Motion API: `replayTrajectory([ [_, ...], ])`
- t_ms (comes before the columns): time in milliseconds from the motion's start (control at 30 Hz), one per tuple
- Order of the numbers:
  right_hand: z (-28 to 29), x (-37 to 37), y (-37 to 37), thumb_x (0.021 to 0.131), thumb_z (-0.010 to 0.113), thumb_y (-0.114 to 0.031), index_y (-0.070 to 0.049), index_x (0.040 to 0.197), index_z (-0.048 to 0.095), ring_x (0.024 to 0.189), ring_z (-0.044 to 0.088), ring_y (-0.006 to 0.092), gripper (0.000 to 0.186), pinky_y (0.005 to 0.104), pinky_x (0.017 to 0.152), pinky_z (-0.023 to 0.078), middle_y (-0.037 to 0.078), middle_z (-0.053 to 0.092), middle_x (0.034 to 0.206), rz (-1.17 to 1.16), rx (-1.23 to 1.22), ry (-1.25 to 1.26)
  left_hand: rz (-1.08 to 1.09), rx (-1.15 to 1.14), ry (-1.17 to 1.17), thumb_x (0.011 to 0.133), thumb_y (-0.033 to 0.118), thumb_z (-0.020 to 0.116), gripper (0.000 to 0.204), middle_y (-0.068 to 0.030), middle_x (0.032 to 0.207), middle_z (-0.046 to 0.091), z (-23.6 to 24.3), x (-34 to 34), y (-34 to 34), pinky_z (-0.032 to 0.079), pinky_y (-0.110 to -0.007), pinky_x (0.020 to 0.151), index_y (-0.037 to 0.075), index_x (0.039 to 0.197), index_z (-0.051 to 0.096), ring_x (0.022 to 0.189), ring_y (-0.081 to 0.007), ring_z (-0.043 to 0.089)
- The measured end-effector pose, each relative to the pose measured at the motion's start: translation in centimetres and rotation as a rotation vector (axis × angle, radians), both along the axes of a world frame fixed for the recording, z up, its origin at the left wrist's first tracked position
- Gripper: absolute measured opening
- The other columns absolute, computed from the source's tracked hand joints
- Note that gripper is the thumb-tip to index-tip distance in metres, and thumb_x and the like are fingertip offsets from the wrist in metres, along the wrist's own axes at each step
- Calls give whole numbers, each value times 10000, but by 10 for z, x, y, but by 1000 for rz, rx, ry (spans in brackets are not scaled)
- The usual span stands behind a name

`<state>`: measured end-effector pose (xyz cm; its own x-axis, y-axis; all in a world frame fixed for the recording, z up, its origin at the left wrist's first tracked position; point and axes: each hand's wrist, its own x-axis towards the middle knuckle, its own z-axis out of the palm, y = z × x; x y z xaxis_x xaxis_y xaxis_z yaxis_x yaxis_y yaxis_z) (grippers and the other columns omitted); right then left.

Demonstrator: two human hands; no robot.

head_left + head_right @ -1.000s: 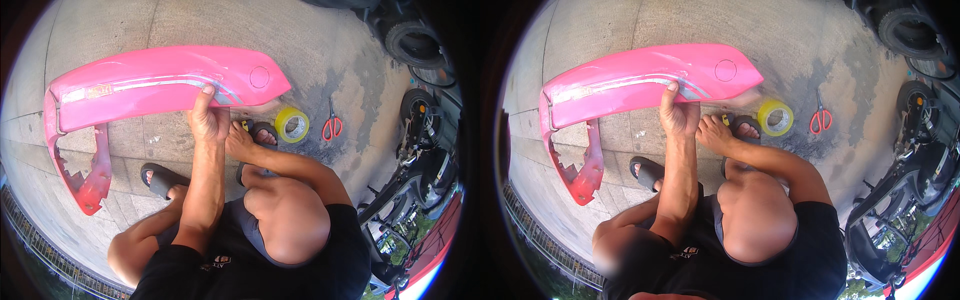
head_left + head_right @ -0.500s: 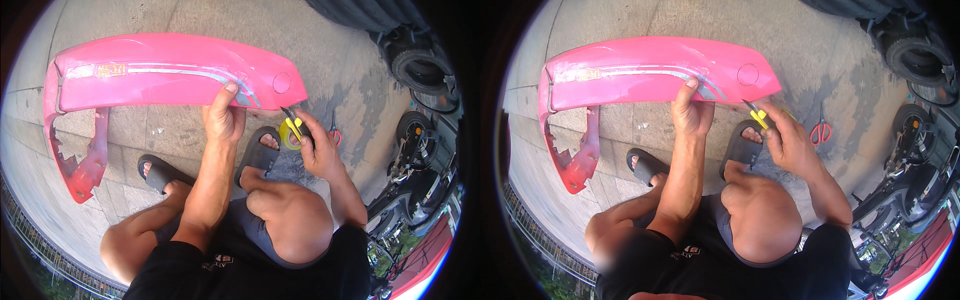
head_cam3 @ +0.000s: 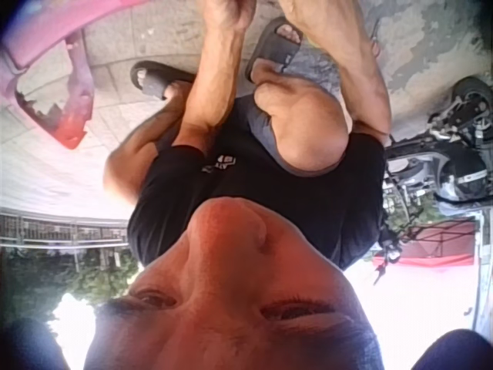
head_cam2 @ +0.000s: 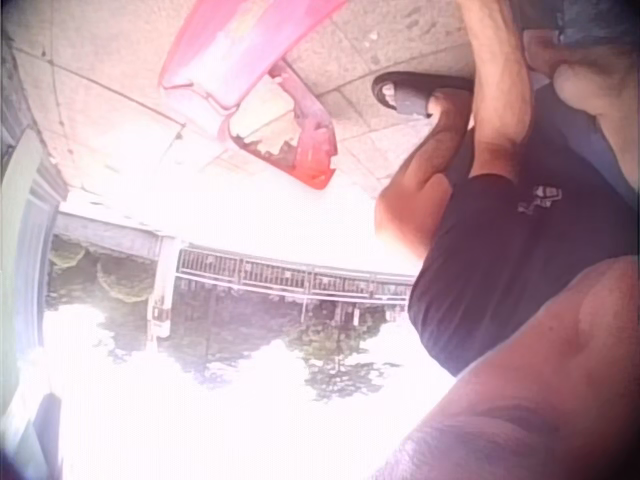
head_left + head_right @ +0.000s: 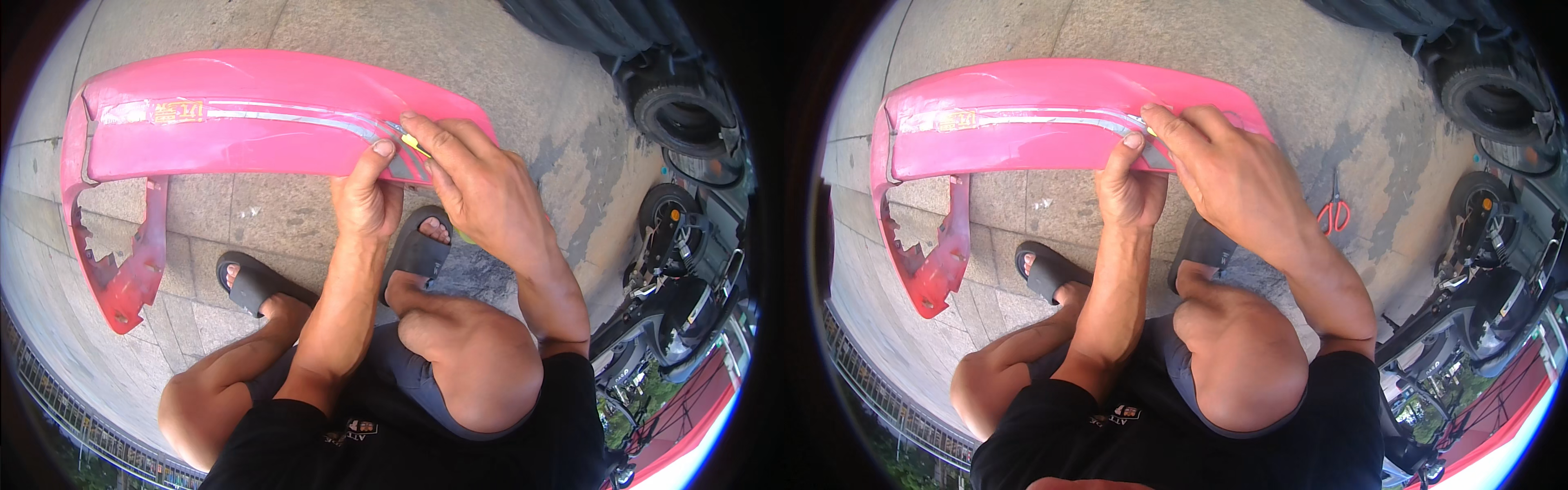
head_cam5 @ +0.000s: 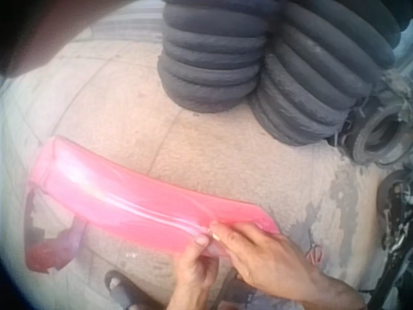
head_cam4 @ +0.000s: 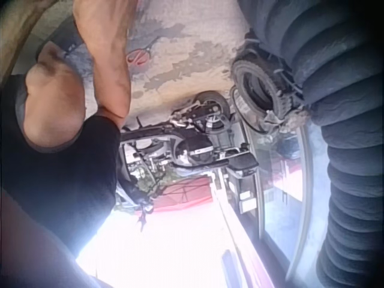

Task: The person sits on the ground and applies clear tape to a pink motorcycle fender using a utility knife to cut the tape. They then walk inside, wash their hands at a sink, dry them with a red cloth, and return outside to continue applying tape to the fender.

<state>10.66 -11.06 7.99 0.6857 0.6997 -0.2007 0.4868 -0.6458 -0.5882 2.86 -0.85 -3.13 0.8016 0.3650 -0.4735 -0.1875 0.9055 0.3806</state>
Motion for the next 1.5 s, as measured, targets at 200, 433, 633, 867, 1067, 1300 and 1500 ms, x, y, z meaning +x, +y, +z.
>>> replayTrajectory([
  [200,-1,-3,5,859,608,-9,-119,1297,591,896,657,356,452,428,722,559,124,632,1080,-9,1,-14,0,-8,-5,841,47,645,435,-97,1167,618,2,-3,2,489,-404,979,23,1257,521,1093,-230,603],
  [433,-1,-2,8,854,612,-11,-116,1293,593,891,656,357,452,427,720,556,125,632,1080,16,-28,-11,9,-19,9,839,49,648,439,-101,1162,620,2,-4,5,487,-408,985,18,1257,521,1097,-233,602],
  [633,-1,-2,8,853,610,-12,-119,1302,587,882,656,356,461,426,713,556,123,631,1076,17,-14,-20,7,-17,19,839,47,649,438,-99,1164,620,2,-4,4,485,-410,994,19,1257,522,1106,-233,599],
  [867,-2,-1,8,850,618,-15,-123,1298,595,858,657,347,461,419,699,556,117,630,1063,25,23,-41,4,-25,6,838,43,650,441,-94,1164,618,4,-4,5,487,-410,990,23,1260,522,1101,-226,600],
  [1067,-2,-1,8,850,622,-16,-126,1293,599,851,658,342,457,417,697,556,115,632,1055,26,30,-51,0,-26,8,839,42,651,439,-91,1164,619,7,-4,6,486,-405,991,21,1258,524,1101,-224,599],
  [1300,-2,-2,8,876,623,-70,-115,1309,581,840,657,320,437,412,690,548,110,617,1010,50,37,-82,10,-33,-1,837,39,652,435,-88,1167,620,8,-4,6,484,-402,996,21,1254,527,1105,-221,599],
  [1500,-2,-2,9,898,612,-100,-117,1321,572,830,655,312,425,412,680,542,107,611,972,59,34,-93,12,-21,17,836,40,651,436,-86,1167,619,8,-4,5,480,-406,1006,23,1255,528,1109,-222,597],
])
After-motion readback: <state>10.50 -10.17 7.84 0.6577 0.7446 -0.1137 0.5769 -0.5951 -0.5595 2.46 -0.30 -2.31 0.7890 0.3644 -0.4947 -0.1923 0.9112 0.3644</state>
